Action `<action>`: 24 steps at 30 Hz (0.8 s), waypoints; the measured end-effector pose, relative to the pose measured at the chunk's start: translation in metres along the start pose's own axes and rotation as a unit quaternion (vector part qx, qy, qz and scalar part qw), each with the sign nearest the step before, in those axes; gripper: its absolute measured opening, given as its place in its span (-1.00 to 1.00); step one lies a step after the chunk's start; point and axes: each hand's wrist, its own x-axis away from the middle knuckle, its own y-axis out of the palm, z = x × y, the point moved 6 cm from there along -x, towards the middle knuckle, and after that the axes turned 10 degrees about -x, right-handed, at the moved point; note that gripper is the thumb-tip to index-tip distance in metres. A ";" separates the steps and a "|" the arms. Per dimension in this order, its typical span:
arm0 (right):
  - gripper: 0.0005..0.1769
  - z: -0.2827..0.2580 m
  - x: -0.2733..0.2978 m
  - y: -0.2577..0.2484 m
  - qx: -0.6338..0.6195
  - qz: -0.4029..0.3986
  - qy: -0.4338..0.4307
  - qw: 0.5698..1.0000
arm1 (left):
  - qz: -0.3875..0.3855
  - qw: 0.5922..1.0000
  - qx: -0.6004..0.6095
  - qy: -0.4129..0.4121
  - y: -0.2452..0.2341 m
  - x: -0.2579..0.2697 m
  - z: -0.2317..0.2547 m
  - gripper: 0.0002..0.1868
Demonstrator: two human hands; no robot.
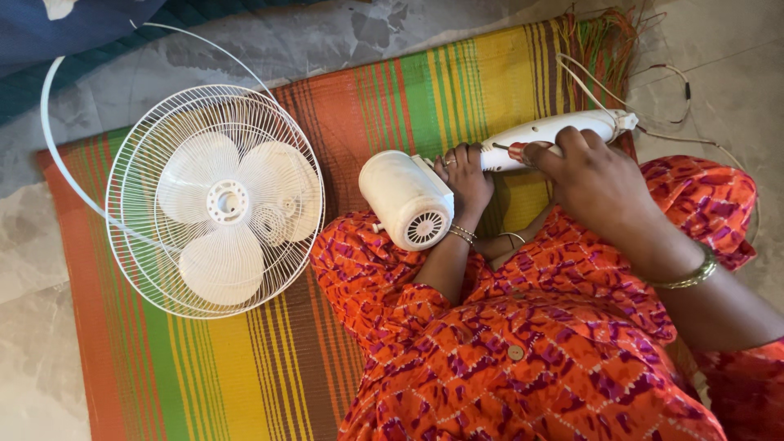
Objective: The person disassembles a white pedestal fan, removing the front grill and fan blades. They then use a screwdriver to loosen screws on the fan's motor housing.
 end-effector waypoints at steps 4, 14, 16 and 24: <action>-0.67 -0.001 -0.003 -0.008 -0.012 0.037 -0.047 0.998 | -0.006 1.000 -0.003 0.000 0.002 -0.002 0.001 -0.37; -0.61 0.004 -0.003 0.004 -0.033 -0.051 0.076 0.995 | 0.004 1.000 0.006 -0.001 0.005 0.000 -0.001 -0.37; -0.63 -0.008 0.000 -0.011 0.026 0.080 -0.069 0.994 | 0.012 1.000 0.002 0.000 0.003 0.001 0.000 -0.36; -0.35 0.020 0.006 0.016 -0.008 -0.094 0.185 0.978 | 0.015 1.000 0.009 0.003 0.001 0.000 0.000 -0.39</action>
